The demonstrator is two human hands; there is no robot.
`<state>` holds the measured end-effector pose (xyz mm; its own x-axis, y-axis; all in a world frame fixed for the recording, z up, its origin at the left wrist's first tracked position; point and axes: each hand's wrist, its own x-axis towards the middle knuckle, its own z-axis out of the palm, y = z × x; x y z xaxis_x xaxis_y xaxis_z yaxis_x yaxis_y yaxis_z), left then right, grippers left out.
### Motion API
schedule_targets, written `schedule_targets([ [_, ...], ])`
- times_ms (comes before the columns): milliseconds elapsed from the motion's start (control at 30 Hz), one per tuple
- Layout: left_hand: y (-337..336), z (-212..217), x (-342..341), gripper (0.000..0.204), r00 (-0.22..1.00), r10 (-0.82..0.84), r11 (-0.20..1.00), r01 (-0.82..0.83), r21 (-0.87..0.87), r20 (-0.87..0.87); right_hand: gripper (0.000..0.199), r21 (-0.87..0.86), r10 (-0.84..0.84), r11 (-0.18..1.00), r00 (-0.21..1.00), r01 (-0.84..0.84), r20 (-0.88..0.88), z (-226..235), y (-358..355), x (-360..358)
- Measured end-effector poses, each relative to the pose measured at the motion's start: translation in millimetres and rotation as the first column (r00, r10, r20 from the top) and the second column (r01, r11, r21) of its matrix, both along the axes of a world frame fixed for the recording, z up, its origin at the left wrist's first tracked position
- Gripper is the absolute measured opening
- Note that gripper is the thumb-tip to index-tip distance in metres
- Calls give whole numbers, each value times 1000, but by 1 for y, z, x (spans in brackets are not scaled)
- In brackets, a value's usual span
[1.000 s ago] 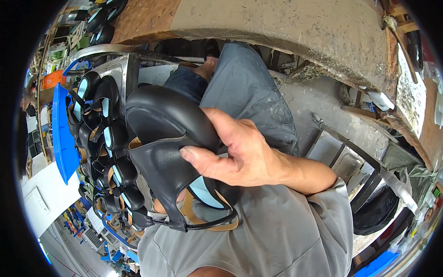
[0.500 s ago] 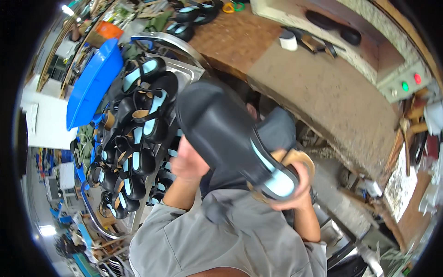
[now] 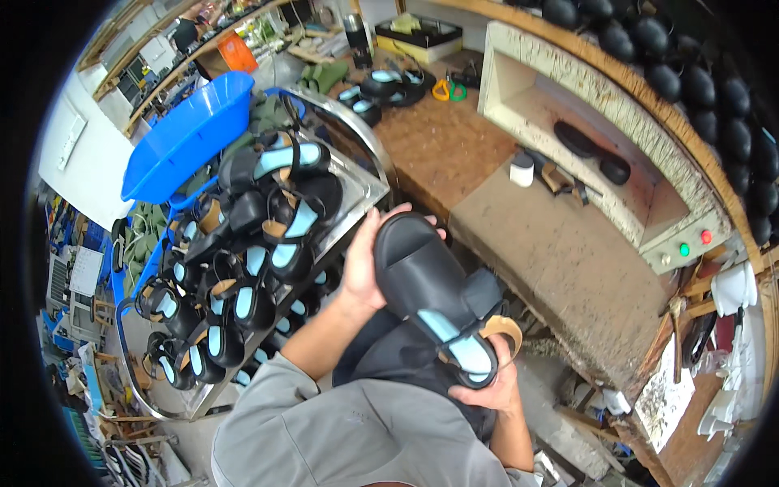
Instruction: The person assembles black sandals by pressing the sole onto the upper part and securing the straps. They handle multiple sandals one at a time, inspecting the fit and alignment of the components before placing them on a nearby rack.
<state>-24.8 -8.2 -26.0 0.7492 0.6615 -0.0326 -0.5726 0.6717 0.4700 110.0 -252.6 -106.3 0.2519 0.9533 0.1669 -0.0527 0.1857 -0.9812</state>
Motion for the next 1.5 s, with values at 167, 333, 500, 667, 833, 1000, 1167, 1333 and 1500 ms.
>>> schedule_targets([
  [167, -42, -48, 38, 52, 932, 173, 888, -8, 460, -318, 93, 56, -384, 923, 922, 382, 50, 9, 80, -11],
  [333, 1, -15, 54, 60, 855, 389, 823, -156, 546, -342, 74, 68, -463, 876, 872, 477, -158, 5, 177, -9],
  [500, 12, -31, 19, 67, 824, 369, 753, 5, 658, -429, 74, 126, -537, 843, 819, 522, 201, 23, 316, 38],
  [667, -6, -109, 14, 56, 653, 117, 779, 406, 477, -748, 62, 34, -369, 922, 849, 385, 379, -10, 433, 82],
  [833, 16, -119, 26, 33, 647, 228, 774, 333, 538, -728, 61, -172, -25, 975, 833, 144, 553, -5, 378, 76],
  [1000, 85, -102, 116, 24, 772, 411, 636, 138, 759, -485, 47, -179, -68, 974, 938, 135, 339, 38, 214, 153],
  [1167, 136, -96, 240, 77, 436, 797, 133, 548, 826, -418, 37, -307, -589, 698, 763, 647, 267, 20, 115, 253],
  [1333, 136, -55, 273, 58, 368, 673, 246, 707, 663, -642, 32, -356, -576, 731, 806, 582, 137, -2, 72, 245],
  [1500, 205, -51, 245, 59, 101, 856, 361, 585, 726, -507, 31, -267, -652, 664, 716, 699, 252, -25, 70, 238],
])
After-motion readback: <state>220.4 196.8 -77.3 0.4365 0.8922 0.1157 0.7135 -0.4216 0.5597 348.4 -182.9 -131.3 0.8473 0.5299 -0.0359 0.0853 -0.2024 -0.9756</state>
